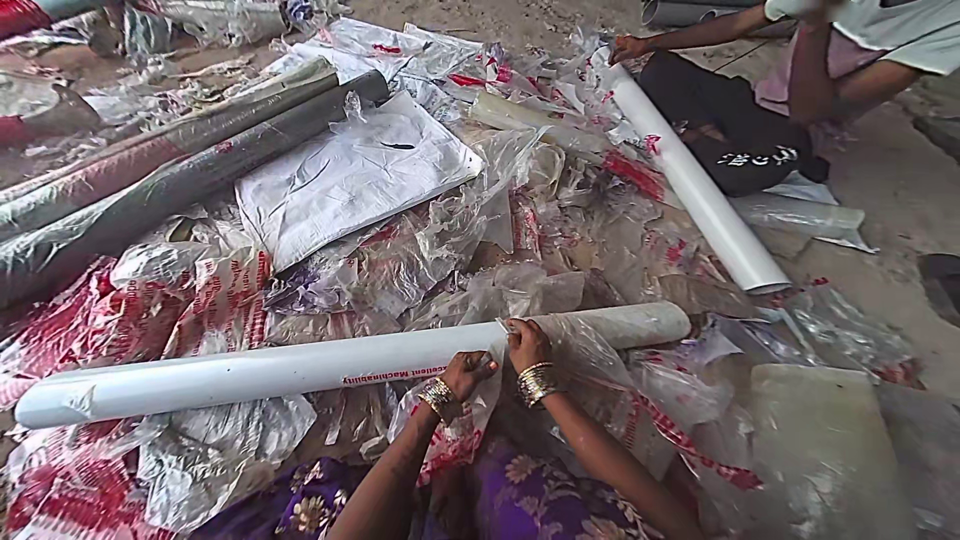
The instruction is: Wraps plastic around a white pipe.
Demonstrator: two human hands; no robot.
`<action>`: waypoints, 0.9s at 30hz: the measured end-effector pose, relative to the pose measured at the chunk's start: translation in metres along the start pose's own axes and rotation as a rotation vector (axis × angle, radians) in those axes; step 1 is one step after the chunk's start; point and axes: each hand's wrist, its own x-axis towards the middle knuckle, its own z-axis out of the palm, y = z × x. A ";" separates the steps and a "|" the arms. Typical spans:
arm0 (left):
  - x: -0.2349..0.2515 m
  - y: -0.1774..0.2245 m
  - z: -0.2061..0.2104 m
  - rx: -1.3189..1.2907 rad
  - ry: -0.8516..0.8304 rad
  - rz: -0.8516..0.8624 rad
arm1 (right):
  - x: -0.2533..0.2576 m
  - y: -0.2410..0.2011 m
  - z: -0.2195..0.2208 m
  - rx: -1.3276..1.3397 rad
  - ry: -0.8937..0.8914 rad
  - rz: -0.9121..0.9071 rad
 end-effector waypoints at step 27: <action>-0.023 0.011 -0.013 0.424 -0.221 0.277 | -0.050 0.063 0.039 0.076 0.226 -0.204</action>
